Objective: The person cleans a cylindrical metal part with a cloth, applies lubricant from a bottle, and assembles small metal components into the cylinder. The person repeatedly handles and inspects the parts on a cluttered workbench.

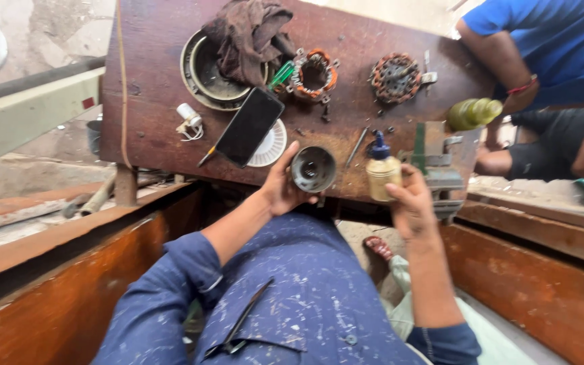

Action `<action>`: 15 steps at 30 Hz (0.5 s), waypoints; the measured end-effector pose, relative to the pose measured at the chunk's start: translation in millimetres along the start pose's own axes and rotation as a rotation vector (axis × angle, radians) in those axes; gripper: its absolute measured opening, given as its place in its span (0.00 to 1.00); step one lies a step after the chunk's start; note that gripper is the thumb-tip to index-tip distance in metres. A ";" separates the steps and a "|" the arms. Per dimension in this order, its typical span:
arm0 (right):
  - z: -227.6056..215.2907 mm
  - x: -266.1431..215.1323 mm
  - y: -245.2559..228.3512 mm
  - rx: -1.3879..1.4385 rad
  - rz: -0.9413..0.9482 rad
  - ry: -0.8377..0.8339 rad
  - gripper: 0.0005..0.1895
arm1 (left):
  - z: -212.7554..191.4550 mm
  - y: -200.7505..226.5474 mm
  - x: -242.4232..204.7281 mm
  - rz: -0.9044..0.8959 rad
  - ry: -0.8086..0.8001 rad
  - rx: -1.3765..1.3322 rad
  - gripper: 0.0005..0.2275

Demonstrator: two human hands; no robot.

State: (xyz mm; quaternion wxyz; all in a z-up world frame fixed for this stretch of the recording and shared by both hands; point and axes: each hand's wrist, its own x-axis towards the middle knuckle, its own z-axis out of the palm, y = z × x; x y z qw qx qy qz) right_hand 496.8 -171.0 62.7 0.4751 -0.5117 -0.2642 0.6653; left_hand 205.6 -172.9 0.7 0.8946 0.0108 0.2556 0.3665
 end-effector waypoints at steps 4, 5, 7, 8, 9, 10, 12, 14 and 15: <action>0.0 27.7 26.4 0.121 -0.083 0.114 0.34 | -5.1 -3.9 -6.2 0.026 -0.011 -0.019 0.36; 0.1 35.5 30.7 0.127 -0.112 0.141 0.35 | -6.1 -7.5 -7.4 0.021 -0.020 -0.051 0.36; 11.7 56.5 45.3 -0.045 -0.218 0.050 0.35 | -11.5 -9.5 -19.5 0.012 -0.017 -0.096 0.35; 19.3 75.3 47.3 -0.124 -0.283 0.002 0.36 | -12.8 -5.5 -21.7 0.020 -0.022 -0.097 0.35; 27.8 97.0 47.4 -0.254 -0.332 0.008 0.35 | -12.9 -3.5 -23.9 0.028 -0.027 -0.098 0.34; 30.9 113.4 46.3 -0.388 -0.373 0.024 0.35 | -12.4 -6.6 -26.8 0.026 -0.032 -0.105 0.34; 40.8 149.8 50.3 -0.648 -0.533 0.123 0.39 | -14.4 -10.0 -34.9 0.046 -0.028 -0.101 0.35; 47.9 179.3 57.3 -0.905 -0.805 0.154 0.40 | -16.2 -13.1 -44.7 0.059 -0.015 -0.100 0.35; 50.6 189.7 62.0 -0.963 -0.767 0.165 0.40 | -16.6 -13.8 -50.1 0.064 -0.002 -0.098 0.36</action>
